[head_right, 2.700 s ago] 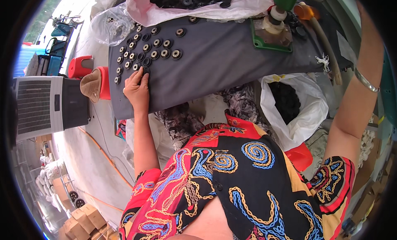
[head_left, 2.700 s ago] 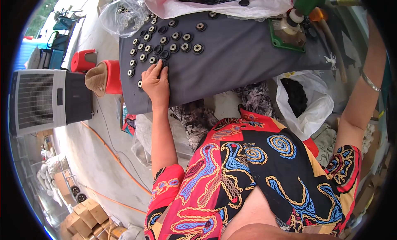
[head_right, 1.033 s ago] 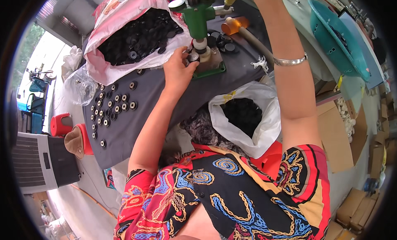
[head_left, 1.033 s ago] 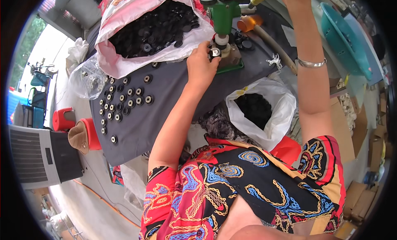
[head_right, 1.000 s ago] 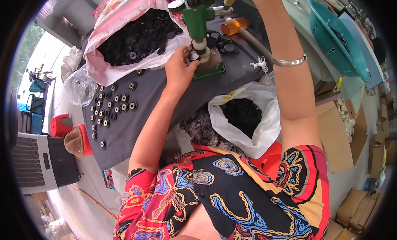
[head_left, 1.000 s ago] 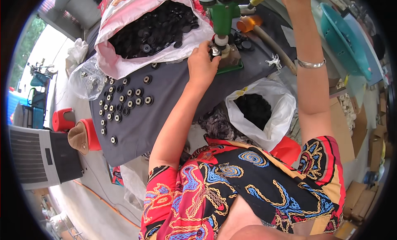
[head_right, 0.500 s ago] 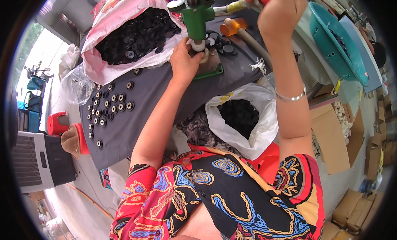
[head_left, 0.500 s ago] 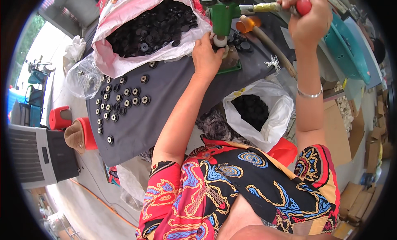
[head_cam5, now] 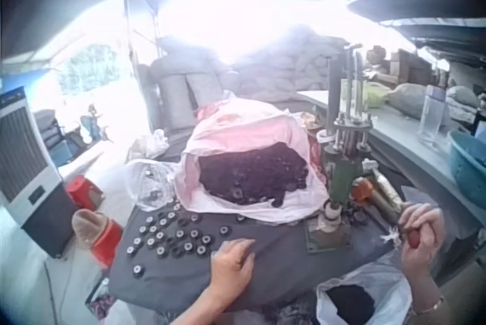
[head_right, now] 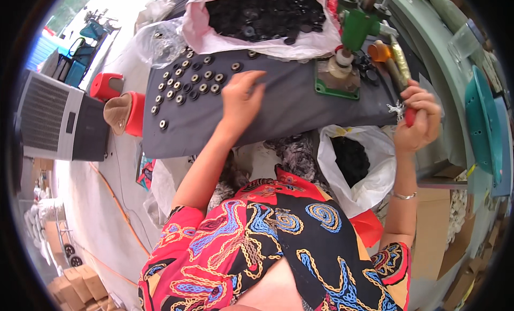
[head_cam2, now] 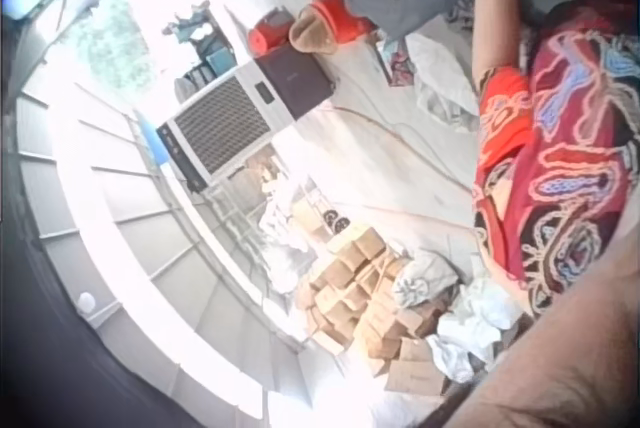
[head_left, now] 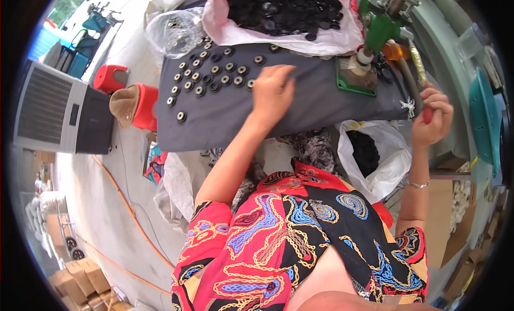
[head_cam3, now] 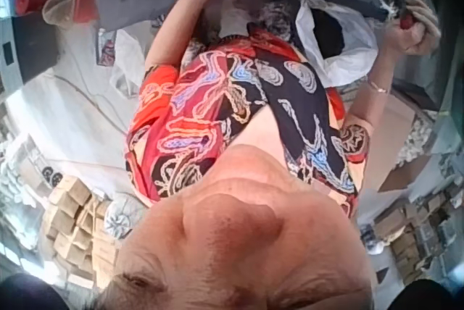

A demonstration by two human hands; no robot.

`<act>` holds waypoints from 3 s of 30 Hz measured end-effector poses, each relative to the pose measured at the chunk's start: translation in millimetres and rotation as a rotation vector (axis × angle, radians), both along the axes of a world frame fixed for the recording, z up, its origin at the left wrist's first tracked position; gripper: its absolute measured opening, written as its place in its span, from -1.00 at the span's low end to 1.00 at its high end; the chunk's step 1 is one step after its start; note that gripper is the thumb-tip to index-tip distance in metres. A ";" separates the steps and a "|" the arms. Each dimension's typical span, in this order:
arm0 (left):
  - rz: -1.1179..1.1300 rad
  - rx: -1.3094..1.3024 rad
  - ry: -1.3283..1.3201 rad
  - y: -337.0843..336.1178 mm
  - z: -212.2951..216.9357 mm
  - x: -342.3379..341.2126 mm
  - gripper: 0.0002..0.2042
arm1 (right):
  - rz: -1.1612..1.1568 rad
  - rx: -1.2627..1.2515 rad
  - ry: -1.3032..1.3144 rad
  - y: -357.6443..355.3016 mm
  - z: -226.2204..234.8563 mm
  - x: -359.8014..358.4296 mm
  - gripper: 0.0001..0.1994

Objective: The person uses a manual press machine to assemble black buttons. They place a button base into the press, pull the lever to secure it, and then transfer the finished button into a teal basket. The process is repeated continuously throughout the clip.

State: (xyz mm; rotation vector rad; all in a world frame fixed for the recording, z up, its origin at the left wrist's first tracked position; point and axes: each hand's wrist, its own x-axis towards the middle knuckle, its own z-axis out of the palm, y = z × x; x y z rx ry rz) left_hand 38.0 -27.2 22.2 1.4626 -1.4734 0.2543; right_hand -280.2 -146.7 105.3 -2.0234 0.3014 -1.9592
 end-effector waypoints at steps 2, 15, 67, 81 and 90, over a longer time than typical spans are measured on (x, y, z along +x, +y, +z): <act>0.178 0.083 0.067 40.9 -3.4 34.9 -0.77 | -0.041 0.031 0.032 1.8 25.6 4.8 -0.88; 0.374 0.377 -0.251 111.8 -51.5 124.3 -0.72 | 0.105 0.315 -0.155 -83.6 121.8 47.8 -0.69; 0.252 0.287 0.122 94.7 -22.0 86.3 -0.77 | 0.076 0.395 -0.234 -191.1 147.6 -43.1 -0.77; 0.259 0.260 -0.044 109.9 -38.5 93.6 -0.75 | 0.376 0.572 -0.370 -137.6 182.5 26.0 -0.53; 0.271 0.291 -0.061 117.3 -45.3 101.8 -0.77 | 0.364 0.529 -0.792 -22.3 200.1 -13.2 -0.58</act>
